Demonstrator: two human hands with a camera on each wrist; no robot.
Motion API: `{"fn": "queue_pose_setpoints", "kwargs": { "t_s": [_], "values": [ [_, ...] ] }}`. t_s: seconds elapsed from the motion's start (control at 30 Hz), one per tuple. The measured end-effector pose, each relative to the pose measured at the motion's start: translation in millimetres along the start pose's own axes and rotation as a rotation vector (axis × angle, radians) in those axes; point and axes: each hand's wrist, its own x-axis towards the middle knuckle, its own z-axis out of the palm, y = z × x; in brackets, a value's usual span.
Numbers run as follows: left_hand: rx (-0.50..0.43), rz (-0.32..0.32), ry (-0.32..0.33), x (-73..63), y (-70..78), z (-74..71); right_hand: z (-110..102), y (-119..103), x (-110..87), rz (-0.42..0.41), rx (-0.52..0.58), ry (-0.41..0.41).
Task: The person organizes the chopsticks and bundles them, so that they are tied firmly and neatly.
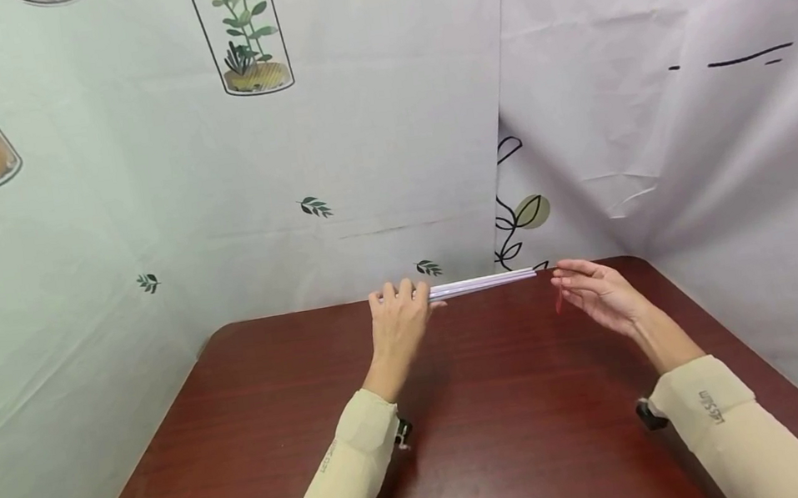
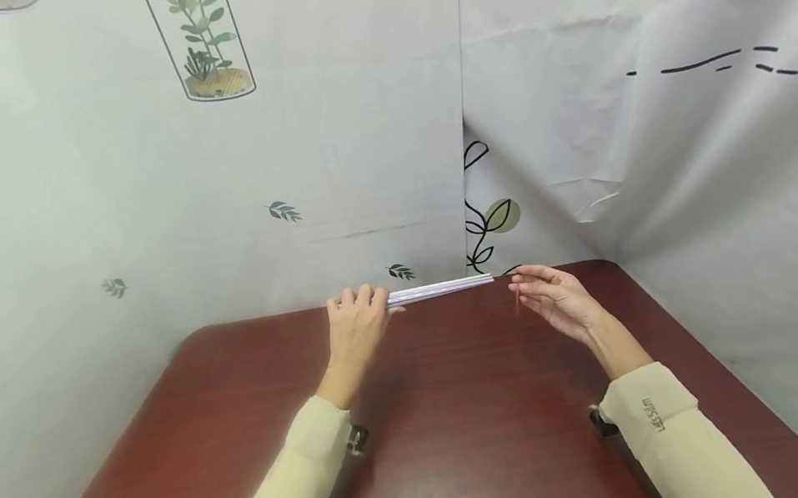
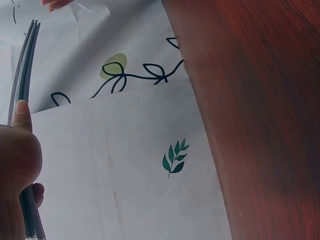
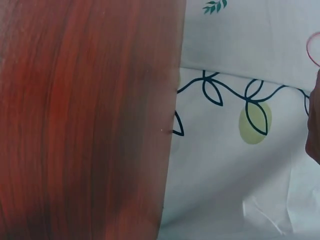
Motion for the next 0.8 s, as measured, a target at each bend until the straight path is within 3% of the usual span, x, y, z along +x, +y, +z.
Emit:
{"fn": "queue_pose_setpoints", "kwargs": {
  "t_s": [0.13, 0.4, 0.47, 0.63, 0.7, 0.8],
  "values": [
    [-0.004, -0.006, -0.006, 0.2, 0.2, -1.1, 1.3, 2.7, 1.2, -0.004, 0.001, 0.033],
    [-0.001, -0.005, -0.021, -0.2, -0.5, -1.9, 14.4, 1.5, 8.9, -0.061, -0.200, 0.152],
    [-0.003, -0.005, -0.019, -0.1, -0.6, -2.0, 19.7, 0.6, 12.5, -0.075, -0.339, 0.223],
    [-0.004, -0.009, -0.026, 0.5, -0.1, -2.8, 27.6, 1.3, 19.9, -0.143, -0.866, 0.368],
    [-0.012, -0.008, -0.020, 0.7, 0.3, -2.8, 28.3, 2.8, 21.5, -0.210, -0.961, 0.423],
    [-0.014, -0.004, -0.004, 0.4, 1.1, -2.5, 27.4, 4.9, 21.5, -0.286, -0.992, 0.523]
  ]
}}
